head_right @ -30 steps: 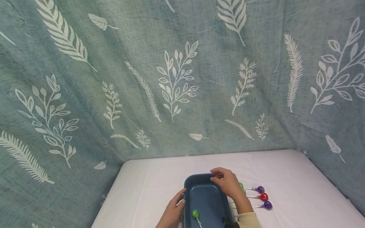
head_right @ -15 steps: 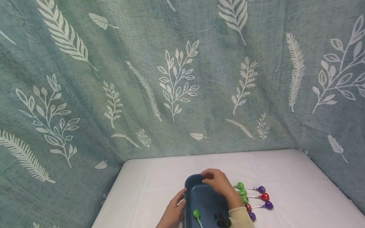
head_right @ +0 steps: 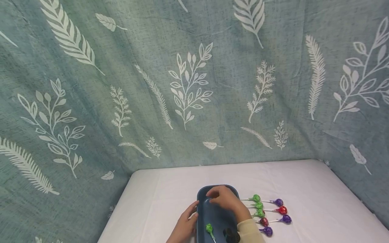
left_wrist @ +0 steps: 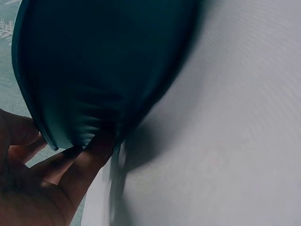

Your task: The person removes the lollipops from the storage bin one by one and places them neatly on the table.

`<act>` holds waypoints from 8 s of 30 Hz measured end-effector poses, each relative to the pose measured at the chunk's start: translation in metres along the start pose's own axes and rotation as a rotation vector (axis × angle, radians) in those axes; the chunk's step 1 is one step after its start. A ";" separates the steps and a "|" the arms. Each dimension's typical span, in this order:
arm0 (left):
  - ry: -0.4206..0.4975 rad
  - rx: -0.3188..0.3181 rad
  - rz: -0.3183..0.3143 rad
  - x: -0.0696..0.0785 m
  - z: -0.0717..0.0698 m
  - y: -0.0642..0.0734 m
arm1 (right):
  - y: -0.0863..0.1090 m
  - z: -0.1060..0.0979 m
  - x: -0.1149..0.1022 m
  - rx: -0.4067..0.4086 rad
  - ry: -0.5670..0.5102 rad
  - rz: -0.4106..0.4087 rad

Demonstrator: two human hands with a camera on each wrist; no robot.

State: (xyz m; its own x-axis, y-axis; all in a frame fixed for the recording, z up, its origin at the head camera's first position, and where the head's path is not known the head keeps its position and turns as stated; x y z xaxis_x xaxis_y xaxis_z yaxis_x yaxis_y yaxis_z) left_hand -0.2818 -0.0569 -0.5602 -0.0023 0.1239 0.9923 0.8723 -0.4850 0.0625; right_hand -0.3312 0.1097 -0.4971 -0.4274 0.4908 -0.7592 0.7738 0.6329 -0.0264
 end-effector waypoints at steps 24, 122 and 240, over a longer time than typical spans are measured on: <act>-0.037 -0.008 0.041 0.001 -0.001 -0.001 | -0.006 0.050 0.004 -0.432 -0.099 0.072; -0.086 0.011 0.057 0.003 0.001 -0.001 | 0.086 -0.033 0.015 0.360 -0.110 0.356; -0.007 -0.005 -0.002 0.017 0.004 0.008 | 0.246 -0.029 0.171 0.363 -0.085 0.962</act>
State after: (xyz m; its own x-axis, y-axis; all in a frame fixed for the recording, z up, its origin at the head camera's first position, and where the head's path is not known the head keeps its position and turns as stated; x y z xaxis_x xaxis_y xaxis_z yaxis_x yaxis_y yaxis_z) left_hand -0.2732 -0.0554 -0.5434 -0.0007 0.1308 0.9914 0.8697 -0.4892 0.0652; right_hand -0.2274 0.3668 -0.6145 0.4706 0.6413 -0.6060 0.8716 -0.2310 0.4324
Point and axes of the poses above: each hand's wrist, its own y-axis away from the middle knuckle, its own z-axis out of the palm, x = y × z, the point moved 5 cm from there along -y, towards the middle knuckle, and after that the axes turned 12 degrees about -x, right-handed, at the moved point
